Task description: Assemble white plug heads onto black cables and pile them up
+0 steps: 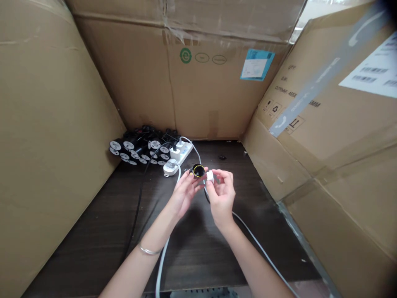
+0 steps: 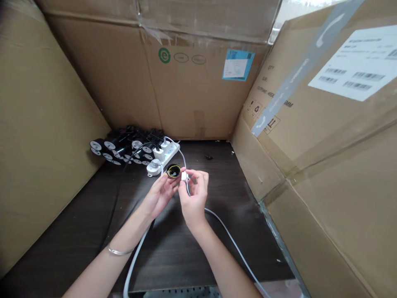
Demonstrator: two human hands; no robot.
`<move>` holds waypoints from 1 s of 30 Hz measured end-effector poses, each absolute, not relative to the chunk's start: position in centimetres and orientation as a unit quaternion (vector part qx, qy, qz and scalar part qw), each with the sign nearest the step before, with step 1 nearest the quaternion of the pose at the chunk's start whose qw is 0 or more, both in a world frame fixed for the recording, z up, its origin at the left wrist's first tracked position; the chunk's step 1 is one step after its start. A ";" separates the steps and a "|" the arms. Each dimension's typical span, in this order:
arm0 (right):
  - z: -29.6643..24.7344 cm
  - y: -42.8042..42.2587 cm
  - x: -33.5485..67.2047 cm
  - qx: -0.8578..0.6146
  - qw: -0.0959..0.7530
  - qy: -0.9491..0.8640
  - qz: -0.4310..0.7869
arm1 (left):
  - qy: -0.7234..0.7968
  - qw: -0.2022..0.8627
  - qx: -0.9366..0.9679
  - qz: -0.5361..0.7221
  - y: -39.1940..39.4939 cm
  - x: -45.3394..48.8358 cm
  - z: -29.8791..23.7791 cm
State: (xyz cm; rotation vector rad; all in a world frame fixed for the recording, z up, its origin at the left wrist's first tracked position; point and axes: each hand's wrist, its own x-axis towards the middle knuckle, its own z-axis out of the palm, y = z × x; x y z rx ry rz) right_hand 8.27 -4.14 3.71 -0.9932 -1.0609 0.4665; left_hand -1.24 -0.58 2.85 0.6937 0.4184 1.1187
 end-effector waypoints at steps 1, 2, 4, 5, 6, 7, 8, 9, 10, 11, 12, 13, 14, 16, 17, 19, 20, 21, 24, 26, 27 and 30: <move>3.7 -4.1 8.2 -0.440 0.725 -0.481 0.223 | 0.195 0.770 0.319 0.517 -0.6 -1.2 2.8; 3.6 -4.0 8.1 -0.428 0.728 -0.481 0.235 | 0.198 0.769 0.318 0.518 -0.7 -1.2 2.8; 3.4 -3.9 7.9 -0.408 0.735 -0.476 0.258 | 0.202 0.767 0.321 0.518 -0.7 -1.2 2.8; 3.2 -3.9 7.9 -0.401 0.737 -0.471 0.271 | 0.203 0.765 0.324 0.519 -0.8 -1.2 2.8; 3.1 -3.8 7.8 -0.398 0.738 -0.465 0.284 | 0.203 0.762 0.327 0.521 -0.8 -1.2 2.8; 3.0 -3.8 7.7 -0.397 0.737 -0.460 0.295 | 0.204 0.759 0.330 0.523 -0.8 -1.1 2.8; 2.9 -3.8 7.7 -0.398 0.735 -0.459 0.301 | 0.205 0.757 0.331 0.525 -0.8 -1.0 2.9; 2.9 -3.7 7.6 -0.401 0.733 -0.460 0.300 | 0.206 0.755 0.330 0.528 -0.9 -1.0 2.9; 2.8 -3.7 7.6 -0.406 0.731 -0.464 0.291 | 0.207 0.754 0.329 0.530 -0.9 -0.9 2.9; 2.8 -3.7 7.6 -0.413 0.729 -0.469 0.277 | 0.208 0.753 0.327 0.532 -0.9 -0.8 3.0; 2.8 -3.7 7.7 -0.422 0.728 -0.474 0.261 | 0.210 0.752 0.327 0.532 -1.0 -0.8 3.0; 2.8 -3.8 7.7 -0.430 0.727 -0.477 0.245 | 0.213 0.752 0.328 0.531 -1.0 -0.7 3.0; 2.8 -3.8 7.8 -0.436 0.727 -0.478 0.231 | 0.218 0.751 0.329 0.529 -1.1 -0.6 3.0; 2.8 -3.7 7.9 -0.445 0.727 -0.479 0.210 | 0.229 0.751 0.331 0.524 -1.2 -0.6 3.1; 2.8 -3.7 8.0 -0.448 0.727 -0.480 0.201 | 0.233 0.750 0.332 0.522 -1.2 -0.6 3.0; 2.8 -3.7 8.1 -0.453 0.725 -0.485 0.185 | 0.237 0.749 0.334 0.521 -1.2 -0.5 3.0; 2.8 -3.7 8.2 -0.454 0.724 -0.487 0.180 | 0.238 0.748 0.336 0.520 -1.2 -0.5 2.9; 2.8 -3.7 8.2 -0.454 0.724 -0.489 0.175 | 0.238 0.747 0.340 0.520 -1.2 -0.5 2.9; 2.9 -3.6 8.4 -0.455 0.723 -0.495 0.159 | 0.238 0.742 0.353 0.519 -1.2 -0.5 2.8; 2.9 -3.6 8.6 -0.460 0.717 -0.505 0.141 | 0.240 0.737 0.359 0.520 -1.2 -0.4 2.7; 3.0 -3.6 8.6 -0.463 0.713 -0.511 0.129 | 0.240 0.736 0.361 0.520 -1.2 -0.4 2.7; 3.2 -3.6 8.8 -0.470 0.702 -0.527 0.094 | 0.249 0.735 0.359 0.519 -1.2 -0.4 2.6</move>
